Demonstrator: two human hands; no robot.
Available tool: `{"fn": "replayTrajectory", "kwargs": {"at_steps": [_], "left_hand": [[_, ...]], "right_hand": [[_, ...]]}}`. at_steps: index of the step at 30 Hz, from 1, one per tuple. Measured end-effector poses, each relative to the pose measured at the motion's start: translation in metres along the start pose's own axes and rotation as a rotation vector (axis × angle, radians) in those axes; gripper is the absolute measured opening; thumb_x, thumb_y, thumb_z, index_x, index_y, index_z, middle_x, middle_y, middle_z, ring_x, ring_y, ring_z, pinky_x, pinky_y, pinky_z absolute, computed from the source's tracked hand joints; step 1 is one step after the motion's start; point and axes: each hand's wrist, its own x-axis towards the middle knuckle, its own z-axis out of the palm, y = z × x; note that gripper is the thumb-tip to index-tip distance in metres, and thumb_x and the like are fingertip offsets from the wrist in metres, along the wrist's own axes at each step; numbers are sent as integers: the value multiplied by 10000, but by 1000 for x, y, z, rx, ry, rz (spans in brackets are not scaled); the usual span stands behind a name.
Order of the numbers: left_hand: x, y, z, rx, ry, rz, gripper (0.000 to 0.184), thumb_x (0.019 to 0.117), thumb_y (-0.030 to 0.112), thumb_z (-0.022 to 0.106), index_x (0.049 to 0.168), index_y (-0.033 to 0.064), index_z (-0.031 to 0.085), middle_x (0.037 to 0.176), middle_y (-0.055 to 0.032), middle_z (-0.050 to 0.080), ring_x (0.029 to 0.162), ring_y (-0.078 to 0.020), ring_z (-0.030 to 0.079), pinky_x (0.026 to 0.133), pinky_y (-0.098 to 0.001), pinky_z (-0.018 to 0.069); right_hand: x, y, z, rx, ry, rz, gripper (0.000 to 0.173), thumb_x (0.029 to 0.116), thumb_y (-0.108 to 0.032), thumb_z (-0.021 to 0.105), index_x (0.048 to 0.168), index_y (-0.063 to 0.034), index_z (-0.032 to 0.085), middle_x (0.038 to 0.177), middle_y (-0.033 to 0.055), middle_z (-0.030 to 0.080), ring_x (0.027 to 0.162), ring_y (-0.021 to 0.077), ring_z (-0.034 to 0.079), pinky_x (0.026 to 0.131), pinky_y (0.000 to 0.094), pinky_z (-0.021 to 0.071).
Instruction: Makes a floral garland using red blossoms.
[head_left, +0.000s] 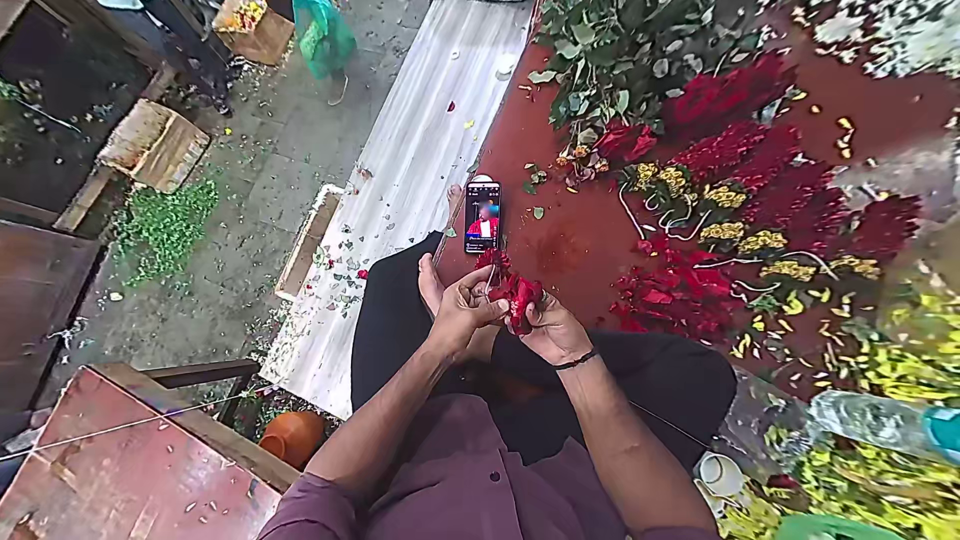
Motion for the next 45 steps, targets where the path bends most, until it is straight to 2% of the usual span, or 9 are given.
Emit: {"fn": "replayTrajectory", "kwargs": {"at_steps": [5, 12, 14, 15, 18, 21, 25, 38, 45], "left_hand": [[3, -4, 2, 37, -3, -9, 456, 959, -13, 580, 1412, 27, 555, 1027, -78, 705, 847, -131, 668, 781, -324, 582], [0, 4, -1, 20, 103, 7, 529, 951, -41, 511, 1474, 32, 494, 1046, -98, 671, 840, -157, 659, 757, -345, 586], [-1, 8, -5, 50, 109, 24, 596, 905, 0, 538, 1496, 47, 472, 1092, -106, 681, 883, -165, 654, 786, -356, 570], [-2, 9, -6, 67, 104, 47, 623, 886, 25, 583, 1498, 41, 469, 1077, -109, 685, 845, -154, 638, 739, -330, 548], [-6, 14, -3, 100, 50, 68, 724, 828, 97, 761, 1492, 36, 480, 1121, -132, 700, 904, -183, 681, 784, -352, 586], [-9, 19, 6, 112, 33, 68, 820, 773, 42, 841, 1497, 26, 458, 1166, -159, 699, 971, -232, 709, 848, -401, 618], [-9, 15, 6, 115, 44, 62, 826, 753, -36, 839, 1487, 3, 462, 1141, -167, 705, 956, -242, 716, 848, -404, 624], [-12, 9, 1, 213, 51, 121, 772, 812, -11, 781, 1507, -7, 444, 1215, -182, 690, 1007, -262, 716, 868, -421, 628], [-9, -1, -1, 74, 84, 44, 646, 871, 1, 686, 1485, 20, 486, 1108, -170, 693, 855, -215, 686, 775, -382, 600]], "right_hand": [[-4, 5, 10, -24, -97, 64, 227, 803, -65, 789, 1018, -131, 764, 945, 67, 747, 813, 145, 717, 741, 334, 616], [-2, 6, 23, -21, -14, -28, 215, 836, 7, 743, 1030, -85, 747, 953, 115, 735, 806, 183, 719, 740, 362, 622], [-1, -2, 19, -26, 33, -46, 192, 874, -16, 708, 1044, -102, 738, 958, 117, 734, 787, 183, 717, 719, 352, 621], [-2, -6, 16, -27, 60, -53, 191, 881, -17, 697, 1045, -107, 736, 964, 122, 735, 785, 185, 717, 715, 354, 621], [-3, -10, 9, -45, 96, -65, 190, 889, -16, 684, 1049, -112, 723, 985, 122, 728, 794, 188, 712, 716, 360, 618], [-3, -9, 10, -74, 110, -71, 180, 868, 6, 709, 1003, -110, 735, 945, 99, 728, 785, 172, 707, 706, 352, 618], [-3, -9, 8, -177, 102, -88, 196, 840, 31, 728, 994, -90, 720, 928, 93, 718, 799, 167, 700, 734, 357, 615], [-5, -3, 13, -252, 116, -88, 195, 790, 37, 783, 931, -76, 712, 883, 81, 713, 794, 155, 696, 765, 358, 615], [-5, 3, 15, -187, 150, -91, 190, 794, 81, 750, 920, -58, 717, 879, 102, 716, 780, 172, 700, 758, 369, 618]]}}
